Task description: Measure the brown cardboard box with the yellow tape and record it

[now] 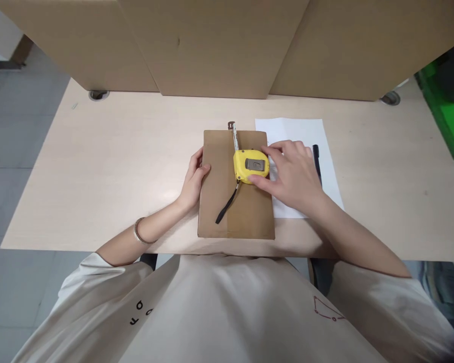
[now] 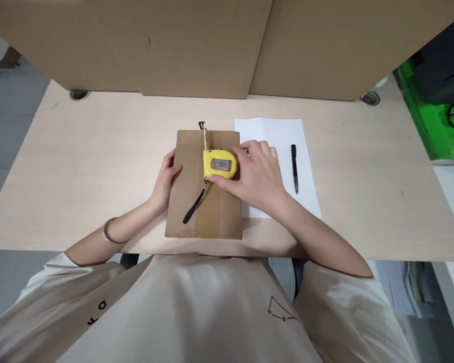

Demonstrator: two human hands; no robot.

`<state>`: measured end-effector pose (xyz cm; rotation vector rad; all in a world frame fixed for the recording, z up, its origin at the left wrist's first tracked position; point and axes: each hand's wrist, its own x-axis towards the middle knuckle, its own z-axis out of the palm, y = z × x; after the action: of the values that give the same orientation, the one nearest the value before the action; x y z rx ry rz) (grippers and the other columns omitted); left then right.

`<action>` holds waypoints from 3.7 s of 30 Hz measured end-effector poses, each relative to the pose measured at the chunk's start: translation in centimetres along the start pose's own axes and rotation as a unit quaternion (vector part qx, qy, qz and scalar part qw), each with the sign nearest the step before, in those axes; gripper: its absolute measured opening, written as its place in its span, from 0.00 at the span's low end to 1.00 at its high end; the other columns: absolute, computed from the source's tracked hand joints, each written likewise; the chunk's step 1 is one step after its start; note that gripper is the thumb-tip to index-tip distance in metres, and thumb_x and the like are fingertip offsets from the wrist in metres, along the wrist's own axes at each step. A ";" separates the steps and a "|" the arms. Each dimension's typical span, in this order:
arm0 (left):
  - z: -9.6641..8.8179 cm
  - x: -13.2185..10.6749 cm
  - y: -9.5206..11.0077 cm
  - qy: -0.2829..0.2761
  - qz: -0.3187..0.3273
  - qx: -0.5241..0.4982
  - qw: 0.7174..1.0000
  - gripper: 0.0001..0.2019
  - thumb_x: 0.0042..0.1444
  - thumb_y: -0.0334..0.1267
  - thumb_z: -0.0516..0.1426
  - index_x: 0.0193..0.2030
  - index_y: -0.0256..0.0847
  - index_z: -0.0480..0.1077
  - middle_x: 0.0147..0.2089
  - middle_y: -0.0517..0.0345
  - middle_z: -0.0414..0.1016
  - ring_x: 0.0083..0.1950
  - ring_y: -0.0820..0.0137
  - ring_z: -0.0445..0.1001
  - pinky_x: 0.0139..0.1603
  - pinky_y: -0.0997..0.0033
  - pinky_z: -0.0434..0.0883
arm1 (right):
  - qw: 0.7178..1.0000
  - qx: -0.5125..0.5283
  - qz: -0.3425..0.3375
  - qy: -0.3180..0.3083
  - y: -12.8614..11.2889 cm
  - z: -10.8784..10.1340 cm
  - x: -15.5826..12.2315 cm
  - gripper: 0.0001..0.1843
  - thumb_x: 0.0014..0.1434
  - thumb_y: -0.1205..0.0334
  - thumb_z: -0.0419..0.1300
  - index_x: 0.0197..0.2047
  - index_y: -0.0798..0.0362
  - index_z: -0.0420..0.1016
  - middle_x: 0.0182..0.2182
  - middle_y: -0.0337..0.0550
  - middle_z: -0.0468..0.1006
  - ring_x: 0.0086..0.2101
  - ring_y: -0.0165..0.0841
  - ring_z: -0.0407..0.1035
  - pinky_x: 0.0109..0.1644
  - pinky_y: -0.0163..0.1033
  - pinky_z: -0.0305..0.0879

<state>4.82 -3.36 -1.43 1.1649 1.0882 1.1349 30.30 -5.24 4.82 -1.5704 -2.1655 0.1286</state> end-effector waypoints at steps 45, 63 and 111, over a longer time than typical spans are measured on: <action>-6.2 -6.1 0.0 0.144 0.019 -0.034 0.989 0.37 0.64 0.69 0.54 0.75 0.67 0.47 0.78 0.57 0.60 0.80 0.53 0.60 0.77 0.44 0.67 | 0.790 0.562 0.244 0.019 2.2 0.9 3.7 0.30 0.59 0.36 0.64 0.55 0.50 0.74 0.57 0.51 0.80 0.62 0.48 0.73 0.57 0.51 0.77; -6.8 3.2 -0.5 -0.082 -0.045 -0.026 0.995 0.51 0.40 0.39 0.72 0.73 0.60 0.60 0.74 0.53 0.66 0.78 0.40 0.63 0.79 0.35 0.61 | 0.735 0.528 0.400 0.143 0.5 -3.9 -9.8 0.19 0.57 0.60 0.70 0.50 0.41 0.70 0.49 0.43 0.83 0.52 0.46 0.81 0.59 0.56 0.79; -6.1 4.9 2.3 -0.073 0.031 0.222 0.972 0.30 0.69 0.66 0.47 0.53 0.40 0.72 0.56 0.49 0.80 0.58 0.61 0.75 0.64 0.60 0.72 | 0.802 0.180 0.182 -0.539 -2.4 -5.4 13.8 0.23 0.76 0.45 0.52 0.47 0.53 0.81 0.40 0.44 0.82 0.43 0.32 0.78 0.48 0.34 0.73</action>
<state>-0.86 2.28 0.10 1.6143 1.2331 0.8557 27.03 5.63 14.69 -1.8553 -2.2323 1.8362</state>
